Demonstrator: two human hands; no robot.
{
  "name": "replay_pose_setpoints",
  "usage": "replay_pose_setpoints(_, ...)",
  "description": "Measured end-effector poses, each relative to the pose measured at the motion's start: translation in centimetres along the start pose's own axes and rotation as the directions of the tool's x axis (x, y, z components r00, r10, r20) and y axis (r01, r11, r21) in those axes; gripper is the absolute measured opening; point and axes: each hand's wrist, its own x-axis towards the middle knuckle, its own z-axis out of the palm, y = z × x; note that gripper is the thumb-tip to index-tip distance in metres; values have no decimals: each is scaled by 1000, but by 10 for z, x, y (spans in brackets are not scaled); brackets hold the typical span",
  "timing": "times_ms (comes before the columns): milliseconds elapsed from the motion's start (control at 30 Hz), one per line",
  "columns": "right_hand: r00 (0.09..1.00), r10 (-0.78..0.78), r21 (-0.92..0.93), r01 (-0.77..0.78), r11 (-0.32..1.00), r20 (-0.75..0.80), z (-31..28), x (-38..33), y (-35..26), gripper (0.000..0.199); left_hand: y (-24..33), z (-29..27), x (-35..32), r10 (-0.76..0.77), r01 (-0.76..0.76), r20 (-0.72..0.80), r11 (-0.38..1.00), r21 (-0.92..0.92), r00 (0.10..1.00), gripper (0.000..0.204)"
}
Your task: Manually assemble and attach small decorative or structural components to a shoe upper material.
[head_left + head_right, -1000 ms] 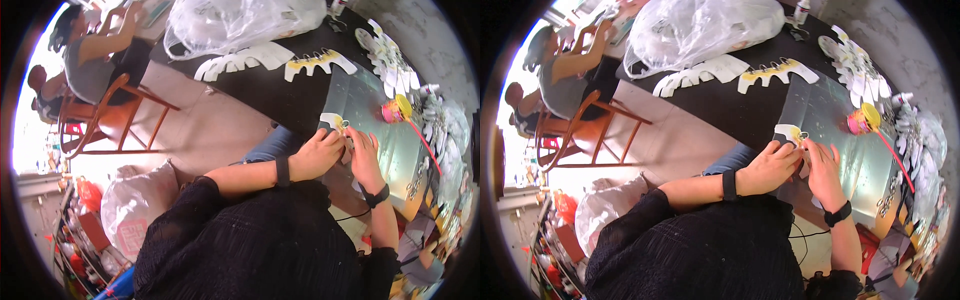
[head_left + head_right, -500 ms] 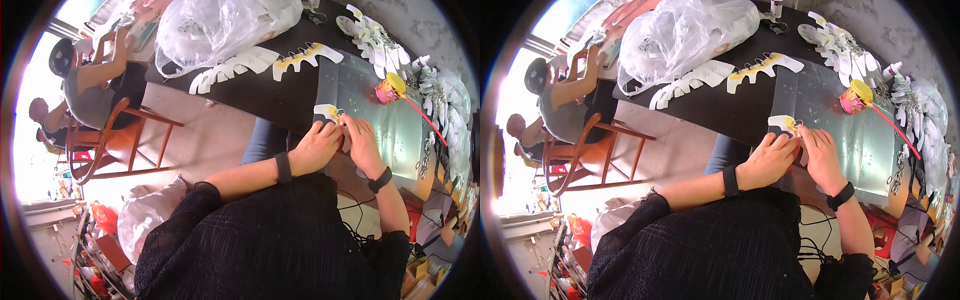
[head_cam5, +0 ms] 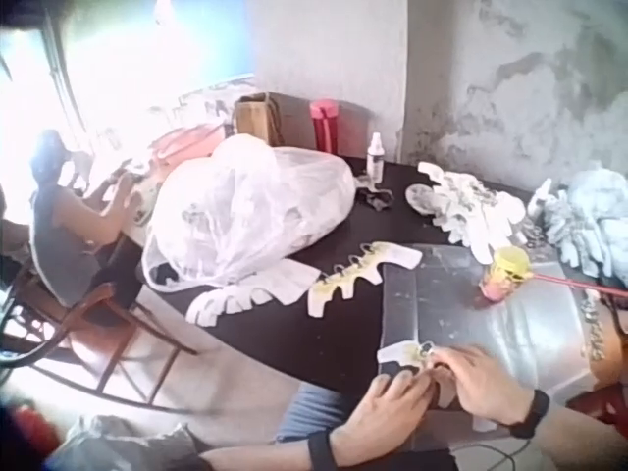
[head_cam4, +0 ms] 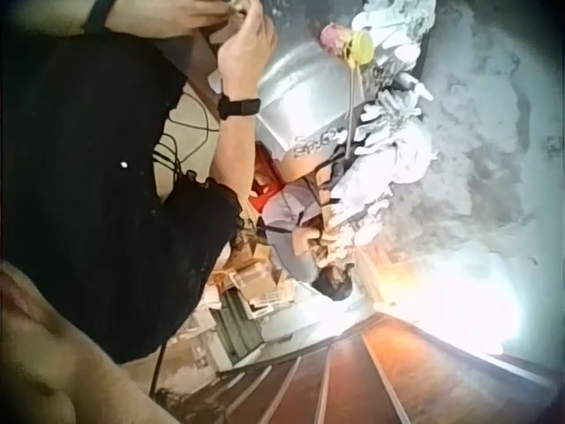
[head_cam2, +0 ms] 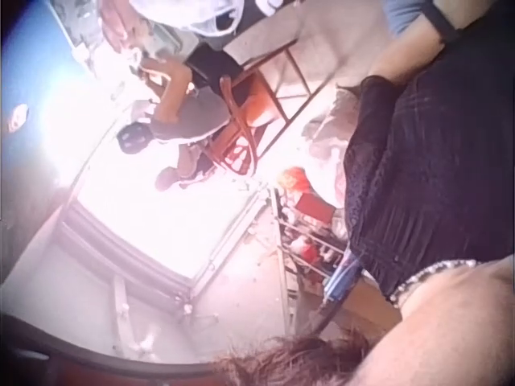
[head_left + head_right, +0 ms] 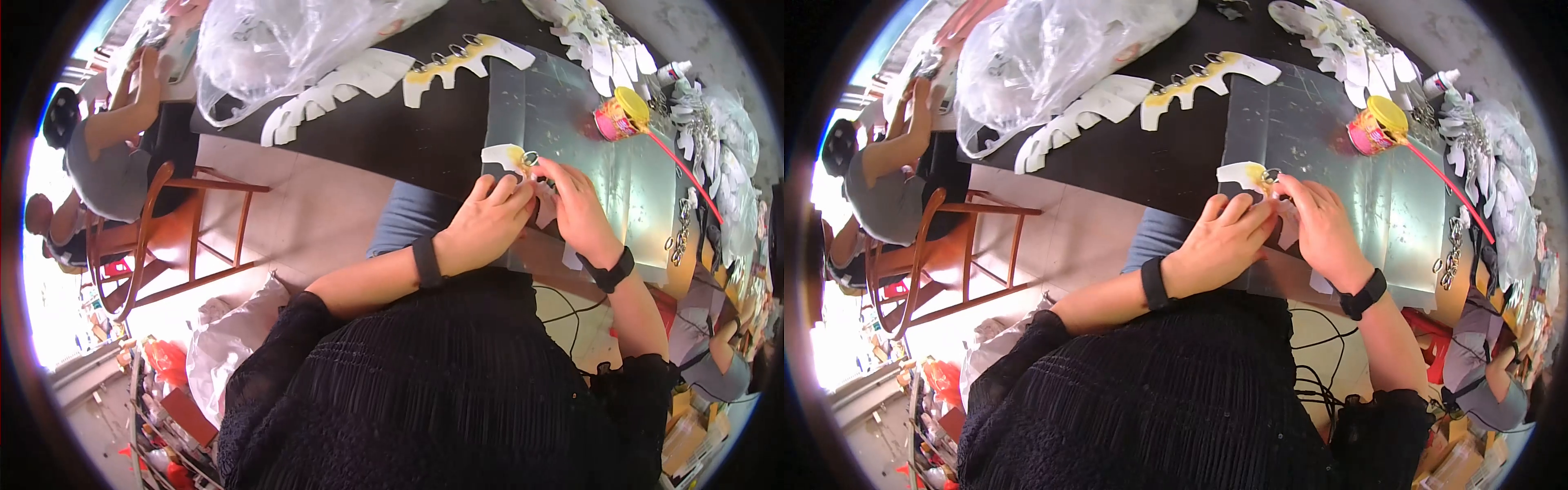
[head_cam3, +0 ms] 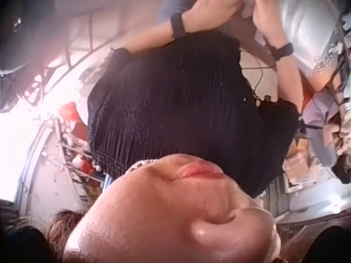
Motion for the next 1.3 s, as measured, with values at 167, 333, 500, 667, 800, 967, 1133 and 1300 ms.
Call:
replay_pose_setpoints(167,998,64,90,-65,994,12,-2,-2,3,53,0,-1,3,-8,10,54,999,-34,998,51)
replay_pose_setpoints(333,990,137,278,-141,950,35,0,0,10,54,1,-2,5,-22,25,63,999,-38,998,52)
replay_pose_setpoints(500,961,268,457,-266,849,61,4,0,14,51,1,-1,5,-39,42,80,998,-39,996,53)
replay_pose_setpoints(667,950,297,492,-305,816,96,4,-4,16,49,1,0,4,-33,35,81,999,-21,996,54)
replay_pose_setpoints(800,915,369,681,-374,629,161,1,0,19,43,1,-5,5,-39,44,106,998,-48,994,55)
replay_pose_setpoints(967,861,493,745,-412,525,129,0,-2,15,39,1,-4,6,-35,41,108,998,-54,994,55)
replay_pose_setpoints(1133,969,244,367,-215,905,-35,0,1,4,39,2,-1,5,-38,39,83,999,-8,996,54)
replay_pose_setpoints(1300,997,80,-11,-80,997,-23,-3,4,7,45,1,-2,5,-31,31,100,1000,-2,994,54)
